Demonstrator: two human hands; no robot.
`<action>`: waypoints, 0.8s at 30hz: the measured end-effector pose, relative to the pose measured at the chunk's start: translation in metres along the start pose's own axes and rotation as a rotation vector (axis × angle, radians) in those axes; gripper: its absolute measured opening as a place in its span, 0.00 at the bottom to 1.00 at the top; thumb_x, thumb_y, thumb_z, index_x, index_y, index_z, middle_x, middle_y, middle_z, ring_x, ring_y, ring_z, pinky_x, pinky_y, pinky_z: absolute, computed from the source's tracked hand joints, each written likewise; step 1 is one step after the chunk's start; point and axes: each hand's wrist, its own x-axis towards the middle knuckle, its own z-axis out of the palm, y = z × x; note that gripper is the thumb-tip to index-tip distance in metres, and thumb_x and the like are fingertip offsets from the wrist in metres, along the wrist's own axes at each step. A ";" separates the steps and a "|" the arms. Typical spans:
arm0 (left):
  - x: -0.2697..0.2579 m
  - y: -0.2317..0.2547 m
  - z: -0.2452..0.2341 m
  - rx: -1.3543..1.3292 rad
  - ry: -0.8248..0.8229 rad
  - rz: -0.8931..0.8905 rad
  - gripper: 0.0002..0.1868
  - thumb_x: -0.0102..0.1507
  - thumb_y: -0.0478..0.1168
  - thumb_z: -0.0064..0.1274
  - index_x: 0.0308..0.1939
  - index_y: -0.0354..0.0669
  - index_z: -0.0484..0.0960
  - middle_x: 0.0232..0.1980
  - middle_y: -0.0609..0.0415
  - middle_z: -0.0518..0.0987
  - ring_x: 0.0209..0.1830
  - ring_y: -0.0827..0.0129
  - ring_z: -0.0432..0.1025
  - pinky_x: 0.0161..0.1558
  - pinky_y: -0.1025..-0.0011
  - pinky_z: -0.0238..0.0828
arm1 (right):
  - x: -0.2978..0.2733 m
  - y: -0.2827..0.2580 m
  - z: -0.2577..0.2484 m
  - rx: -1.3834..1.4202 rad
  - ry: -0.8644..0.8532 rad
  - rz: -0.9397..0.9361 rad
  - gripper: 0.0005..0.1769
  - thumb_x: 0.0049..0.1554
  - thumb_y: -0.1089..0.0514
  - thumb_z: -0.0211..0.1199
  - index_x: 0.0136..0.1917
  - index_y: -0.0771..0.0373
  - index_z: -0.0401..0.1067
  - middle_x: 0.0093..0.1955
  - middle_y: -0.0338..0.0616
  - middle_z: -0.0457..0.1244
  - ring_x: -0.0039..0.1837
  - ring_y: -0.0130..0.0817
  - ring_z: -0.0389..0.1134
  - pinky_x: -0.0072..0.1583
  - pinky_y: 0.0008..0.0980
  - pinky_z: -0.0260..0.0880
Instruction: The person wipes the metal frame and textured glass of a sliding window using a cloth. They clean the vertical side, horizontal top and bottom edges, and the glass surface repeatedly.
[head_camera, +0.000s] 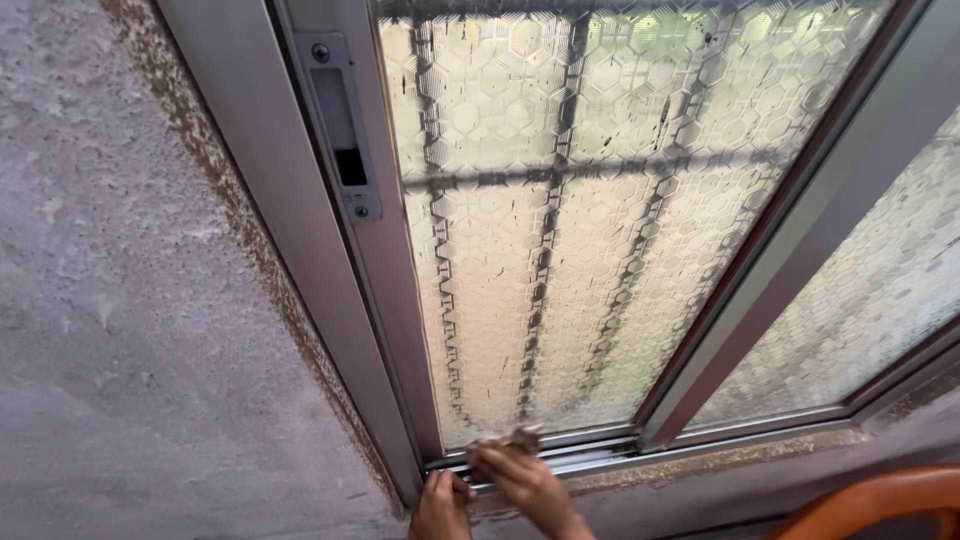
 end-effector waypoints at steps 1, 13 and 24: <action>0.003 0.005 0.002 0.038 -0.037 -0.110 0.04 0.60 0.30 0.52 0.34 0.43 0.76 0.38 0.56 0.77 0.42 0.64 0.79 0.46 0.60 0.73 | -0.013 0.008 -0.009 -0.071 0.012 0.035 0.24 0.55 0.65 0.67 0.65 0.54 0.77 0.68 0.35 0.66 0.68 0.37 0.69 0.62 0.36 0.71; -0.008 0.046 -0.009 0.113 0.133 -0.250 0.08 0.55 0.38 0.62 0.29 0.48 0.76 0.39 0.61 0.78 0.44 0.61 0.77 0.42 0.56 0.71 | 0.002 0.063 -0.085 -0.277 0.608 0.768 0.17 0.63 0.69 0.60 0.64 0.61 0.68 0.66 0.52 0.58 0.70 0.46 0.61 0.69 0.40 0.72; 0.000 0.031 -0.003 0.080 0.024 -0.235 0.07 0.58 0.33 0.58 0.31 0.44 0.75 0.40 0.57 0.77 0.42 0.63 0.78 0.44 0.59 0.72 | 0.150 0.039 -0.058 -0.351 0.242 0.255 0.28 0.70 0.58 0.48 0.81 0.57 0.54 0.73 0.48 0.52 0.70 0.44 0.51 0.70 0.51 0.49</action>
